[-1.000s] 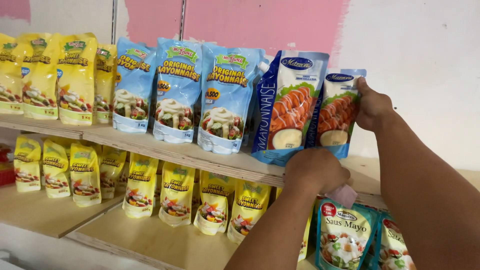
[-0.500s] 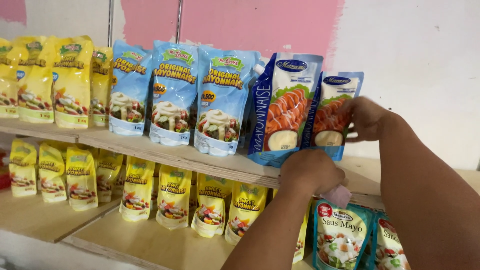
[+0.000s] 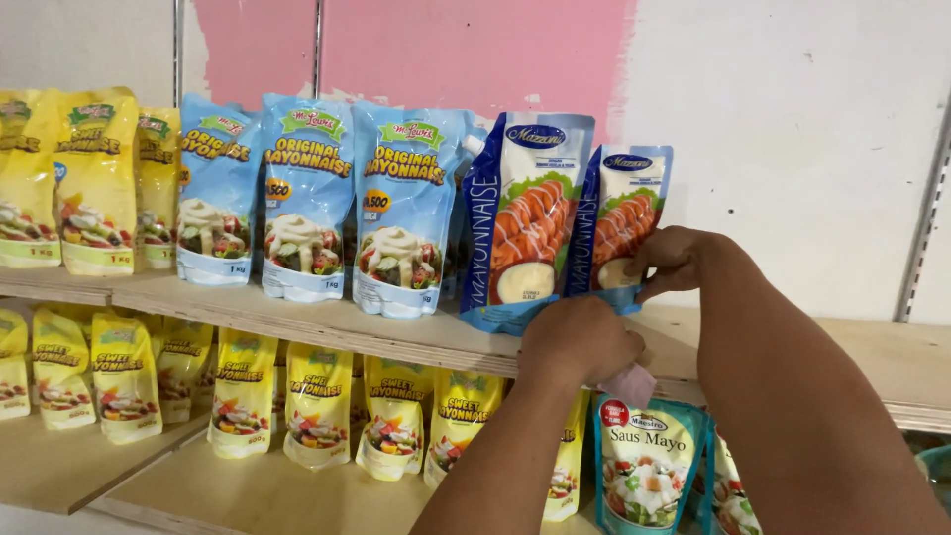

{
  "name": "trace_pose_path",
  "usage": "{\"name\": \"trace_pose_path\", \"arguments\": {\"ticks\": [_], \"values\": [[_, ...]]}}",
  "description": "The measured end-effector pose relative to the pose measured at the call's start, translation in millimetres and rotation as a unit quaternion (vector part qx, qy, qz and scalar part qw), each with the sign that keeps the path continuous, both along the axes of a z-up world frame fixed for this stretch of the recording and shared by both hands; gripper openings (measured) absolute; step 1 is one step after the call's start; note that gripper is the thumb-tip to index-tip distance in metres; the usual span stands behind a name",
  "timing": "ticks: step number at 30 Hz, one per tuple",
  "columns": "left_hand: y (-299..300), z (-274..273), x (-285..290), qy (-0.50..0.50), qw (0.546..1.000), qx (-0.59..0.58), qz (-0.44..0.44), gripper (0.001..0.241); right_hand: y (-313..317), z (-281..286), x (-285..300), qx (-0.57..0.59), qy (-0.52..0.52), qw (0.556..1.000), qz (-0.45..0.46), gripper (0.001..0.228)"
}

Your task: Wiping down mayonnaise pouches with a cloth and arranging them on a display shelf.

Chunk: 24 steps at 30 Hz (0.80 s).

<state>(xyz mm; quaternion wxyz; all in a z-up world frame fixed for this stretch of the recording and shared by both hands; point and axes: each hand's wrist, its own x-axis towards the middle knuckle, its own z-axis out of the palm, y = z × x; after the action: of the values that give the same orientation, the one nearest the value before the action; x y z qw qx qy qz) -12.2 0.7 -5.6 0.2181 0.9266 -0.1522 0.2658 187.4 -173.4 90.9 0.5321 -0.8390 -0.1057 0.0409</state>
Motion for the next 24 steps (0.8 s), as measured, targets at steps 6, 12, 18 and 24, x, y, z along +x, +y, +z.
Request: {"name": "trace_pose_path", "arguments": {"ticks": [6,12,18,24], "values": [[1,2,-9,0.019,1.000,-0.018,0.000,0.040,13,-5,-35,0.025,-0.011,0.999,0.016,0.036],[0,3,-8,0.022,1.000,-0.008,0.008,0.041,5,-8,-11,-0.014,-0.025,1.000,0.006,0.034],[-1,3,-5,0.023,1.000,-0.008,0.007,0.041,9,-9,-21,-0.033,-0.026,0.999,0.006,0.035],[-1,-1,0,-0.005,1.000,0.003,0.003,0.039,5,-12,-16,-0.040,-0.015,0.999,-0.014,0.051]]}}
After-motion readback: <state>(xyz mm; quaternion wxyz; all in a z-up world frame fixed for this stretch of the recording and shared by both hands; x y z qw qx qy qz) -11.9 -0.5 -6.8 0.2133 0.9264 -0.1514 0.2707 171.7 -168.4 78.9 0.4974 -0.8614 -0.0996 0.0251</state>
